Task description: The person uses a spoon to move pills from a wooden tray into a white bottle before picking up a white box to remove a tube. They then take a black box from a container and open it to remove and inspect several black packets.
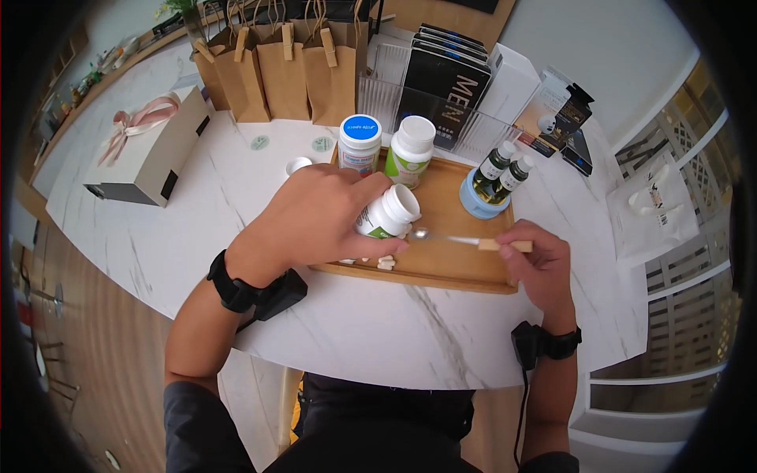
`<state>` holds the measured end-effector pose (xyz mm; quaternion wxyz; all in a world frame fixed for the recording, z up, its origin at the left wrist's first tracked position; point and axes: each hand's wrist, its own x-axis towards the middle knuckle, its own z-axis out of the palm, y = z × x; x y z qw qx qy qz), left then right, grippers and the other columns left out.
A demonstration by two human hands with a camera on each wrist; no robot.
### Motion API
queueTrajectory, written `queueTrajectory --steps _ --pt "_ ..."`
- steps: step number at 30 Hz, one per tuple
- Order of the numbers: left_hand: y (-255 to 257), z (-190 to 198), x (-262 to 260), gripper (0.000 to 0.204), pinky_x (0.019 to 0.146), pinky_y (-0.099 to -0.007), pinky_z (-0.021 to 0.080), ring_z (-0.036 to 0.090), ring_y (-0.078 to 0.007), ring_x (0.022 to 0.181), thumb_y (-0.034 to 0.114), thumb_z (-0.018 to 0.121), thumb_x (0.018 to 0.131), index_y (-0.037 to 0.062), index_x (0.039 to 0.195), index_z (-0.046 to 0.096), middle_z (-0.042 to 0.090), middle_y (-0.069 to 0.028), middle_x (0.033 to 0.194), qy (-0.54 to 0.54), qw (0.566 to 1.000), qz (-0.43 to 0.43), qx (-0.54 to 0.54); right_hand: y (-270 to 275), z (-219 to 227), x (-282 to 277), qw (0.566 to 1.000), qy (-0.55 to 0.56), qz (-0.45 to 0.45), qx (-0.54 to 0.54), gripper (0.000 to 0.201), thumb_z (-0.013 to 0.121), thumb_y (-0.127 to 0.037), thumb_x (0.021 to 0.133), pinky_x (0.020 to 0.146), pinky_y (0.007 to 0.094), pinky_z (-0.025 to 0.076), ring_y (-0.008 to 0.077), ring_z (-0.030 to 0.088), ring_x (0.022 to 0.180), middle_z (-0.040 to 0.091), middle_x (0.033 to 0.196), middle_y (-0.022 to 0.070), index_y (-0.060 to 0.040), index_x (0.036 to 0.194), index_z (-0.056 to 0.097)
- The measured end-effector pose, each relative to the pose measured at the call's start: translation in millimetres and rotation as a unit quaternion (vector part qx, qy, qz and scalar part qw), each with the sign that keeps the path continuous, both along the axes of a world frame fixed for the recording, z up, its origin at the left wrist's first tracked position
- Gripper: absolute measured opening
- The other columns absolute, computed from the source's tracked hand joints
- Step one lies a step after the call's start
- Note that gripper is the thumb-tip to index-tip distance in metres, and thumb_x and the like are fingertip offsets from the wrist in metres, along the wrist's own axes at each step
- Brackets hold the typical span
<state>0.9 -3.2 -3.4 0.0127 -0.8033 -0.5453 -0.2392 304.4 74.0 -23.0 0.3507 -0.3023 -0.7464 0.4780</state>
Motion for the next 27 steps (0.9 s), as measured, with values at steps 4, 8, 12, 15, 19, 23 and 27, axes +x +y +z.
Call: queueTrajectory --steps 4,8,12,15,19,23,27 --pt "1.7 -5.2 -1.5 0.052 0.061 -0.0392 0.046 0.061 -0.0328 0.064 0.050 0.078 0.070 0.0058 0.095 0.064 0.064 -0.0125 0.073 -0.008 1.000 -0.010 0.013 2.0 -6.6 -5.8 0.991 -0.052 0.096 0.076 0.018 0.068 0.001 0.084 0.050 0.0200 0.037 0.0056 0.052 0.066 0.064 0.085 0.0023 -0.0044 0.101 0.070" --pt "1.5 -4.4 -0.5 0.056 0.059 -0.0408 0.050 0.065 -0.0336 0.065 0.057 0.072 0.074 0.0062 0.094 0.064 0.065 -0.0151 0.070 0.001 1.000 -0.011 0.027 1.6 -10.4 -10.3 0.987 -0.071 0.105 0.104 0.017 0.070 -0.001 0.084 0.049 0.0203 0.035 0.0046 0.049 0.061 0.064 0.084 0.0012 -0.0057 0.101 0.071" --pt "2.3 -5.5 -1.1 0.056 0.060 -0.0410 0.051 0.065 -0.0338 0.066 0.057 0.072 0.074 0.0059 0.096 0.064 0.065 -0.0155 0.071 0.000 1.000 -0.016 0.018 1.1 -10.6 -10.2 0.987 -0.078 0.125 0.068 0.016 0.071 -0.003 0.084 0.049 0.0203 0.033 0.0041 0.047 0.059 0.065 0.084 0.0008 -0.0063 0.100 0.071" --pt "2.7 -7.2 -1.4 0.056 0.059 -0.0411 0.051 0.065 -0.0338 0.066 0.056 0.072 0.074 0.0058 0.097 0.064 0.065 -0.0156 0.071 -0.003 1.000 -0.020 0.017 -2.6 -9.4 -9.8 0.993 -0.063 0.098 0.011 0.015 0.070 -0.004 0.086 0.048 0.0197 0.034 0.0032 0.048 0.059 0.064 0.081 0.0001 -0.0044 0.101 0.071" --pt "1.8 -4.5 -0.3 0.055 0.059 -0.0410 0.051 0.065 -0.0339 0.065 0.056 0.072 0.074 0.0058 0.096 0.064 0.065 -0.0157 0.071 0.000 1.000 -0.018 0.009 -1.6 -5.6 -4.6 0.992 -0.052 0.025 -0.114 0.014 0.067 -0.005 0.090 0.044 0.0186 0.034 0.0021 0.047 0.053 0.059 0.069 -0.0007 -0.0004 0.102 0.069" --pt "0.6 -4.2 0.3 0.054 0.062 -0.0391 0.048 0.063 -0.0335 0.066 0.051 0.078 0.070 0.0039 0.092 0.064 0.064 -0.0135 0.072 -0.005 1.000 -0.012 0.009 0.7 -4.8 -3.0 0.993 -0.031 0.002 -0.111 0.014 0.065 -0.005 0.091 0.041 0.0185 0.033 0.0025 0.045 0.048 0.056 0.064 -0.0006 0.0006 0.103 0.068" --pt "0.4 -4.6 -0.2 0.053 0.062 -0.0393 0.048 0.063 -0.0338 0.066 0.051 0.078 0.071 0.0044 0.094 0.064 0.065 -0.0138 0.072 -0.005 1.000 -0.012 0.004 1.7 -2.0 -1.7 0.994 0.028 -0.048 -0.094 0.016 0.063 -0.005 0.092 0.041 0.0191 0.036 0.0036 0.047 0.049 0.058 0.066 0.0014 0.0022 0.105 0.066"
